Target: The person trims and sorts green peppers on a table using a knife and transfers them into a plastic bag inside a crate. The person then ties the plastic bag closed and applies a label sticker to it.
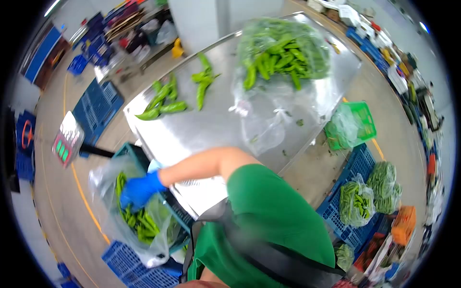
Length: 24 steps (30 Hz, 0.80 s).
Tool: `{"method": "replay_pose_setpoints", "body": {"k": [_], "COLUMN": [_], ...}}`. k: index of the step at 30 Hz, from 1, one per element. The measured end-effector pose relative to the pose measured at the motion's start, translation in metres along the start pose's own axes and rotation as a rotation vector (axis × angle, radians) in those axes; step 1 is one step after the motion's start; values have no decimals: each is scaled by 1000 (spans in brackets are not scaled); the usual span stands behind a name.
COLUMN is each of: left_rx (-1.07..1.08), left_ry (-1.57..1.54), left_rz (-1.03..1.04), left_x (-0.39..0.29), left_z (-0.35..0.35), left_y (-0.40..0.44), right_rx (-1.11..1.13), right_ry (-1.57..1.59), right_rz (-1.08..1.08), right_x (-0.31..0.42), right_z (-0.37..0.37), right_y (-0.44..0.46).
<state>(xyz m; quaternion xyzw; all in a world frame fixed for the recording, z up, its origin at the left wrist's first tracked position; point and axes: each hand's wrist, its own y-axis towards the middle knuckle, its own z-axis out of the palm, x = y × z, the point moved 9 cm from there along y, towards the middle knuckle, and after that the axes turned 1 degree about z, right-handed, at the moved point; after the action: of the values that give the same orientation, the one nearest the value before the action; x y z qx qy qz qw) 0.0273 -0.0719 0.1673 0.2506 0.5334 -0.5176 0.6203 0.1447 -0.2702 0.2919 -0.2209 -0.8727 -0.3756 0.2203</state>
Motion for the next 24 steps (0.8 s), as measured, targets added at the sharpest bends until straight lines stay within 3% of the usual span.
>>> {"method": "replay_pose_setpoints", "body": {"k": [1, 3, 5, 6, 7, 8, 9, 11, 13, 15, 16, 17, 18, 19, 20, 21, 22, 23, 24], "left_rx": [-5, 4, 59, 126, 214, 350, 504, 693, 1106, 1212, 1203, 1234, 1223, 1206, 963, 1384, 1231, 1244, 1285], "left_ry": [93, 295, 515, 627, 731, 790, 794, 664, 847, 974, 1088, 1164, 1192, 1196, 1372, 1227, 1439, 767, 917], "left_rz": [-2, -37, -108, -161, -198, -180, -117, 112, 593, 1067, 1189, 1317, 1490, 1657, 2039, 1494, 1275, 1525, 1227], "left_x": [7, 32, 70, 94, 116, 138, 155, 165, 169, 192, 204, 224, 251, 287, 320, 344, 326, 320, 318], "left_z": [13, 39, 59, 73, 86, 123, 178, 329, 489, 613, 668, 720, 759, 797, 829, 879, 901, 904, 920], "left_y": [3, -1, -22, -40, -56, -75, -94, -137, -189, -240, -260, -285, -286, -276, -254, -216, -206, -174, -143], "right_rx": [-26, -338, -642, -674, -995, -1172, -1175, -928, -666, -569, -519, -466, -610, -702, -719, -723, -759, -810, -754], "right_ry": [-31, 77, 94, -80, -166, -291, -655, -1078, -1434, -1503, -1178, -1675, -1300, -1140, -1250, -1262, -1354, -1310, -1304], "right_rz": [24, 160, 578, 954, 852, 849, 1028, 1289, 1348, 1350, 1314, 1287, 1405, 1335, 1215, 1279, 1224, 1163, 1122], "right_x": [23, 5, -43, -49, -51, -47, -14, 12, 25, 9, -15, -38, -57, -75, -73, -74, -93, -79, -70], "right_z": [-32, -89, -155, -198, -238, -274, -321, -398, -480, -545, -574, -588, -607, -624, -641, -655, -663, -660, -651], "right_y": [-40, -155, -297, -375, -452, -532, -568, -599, -602, -627, -650, -675, -698, -724, -713, -710, -709, -698, -683]}}
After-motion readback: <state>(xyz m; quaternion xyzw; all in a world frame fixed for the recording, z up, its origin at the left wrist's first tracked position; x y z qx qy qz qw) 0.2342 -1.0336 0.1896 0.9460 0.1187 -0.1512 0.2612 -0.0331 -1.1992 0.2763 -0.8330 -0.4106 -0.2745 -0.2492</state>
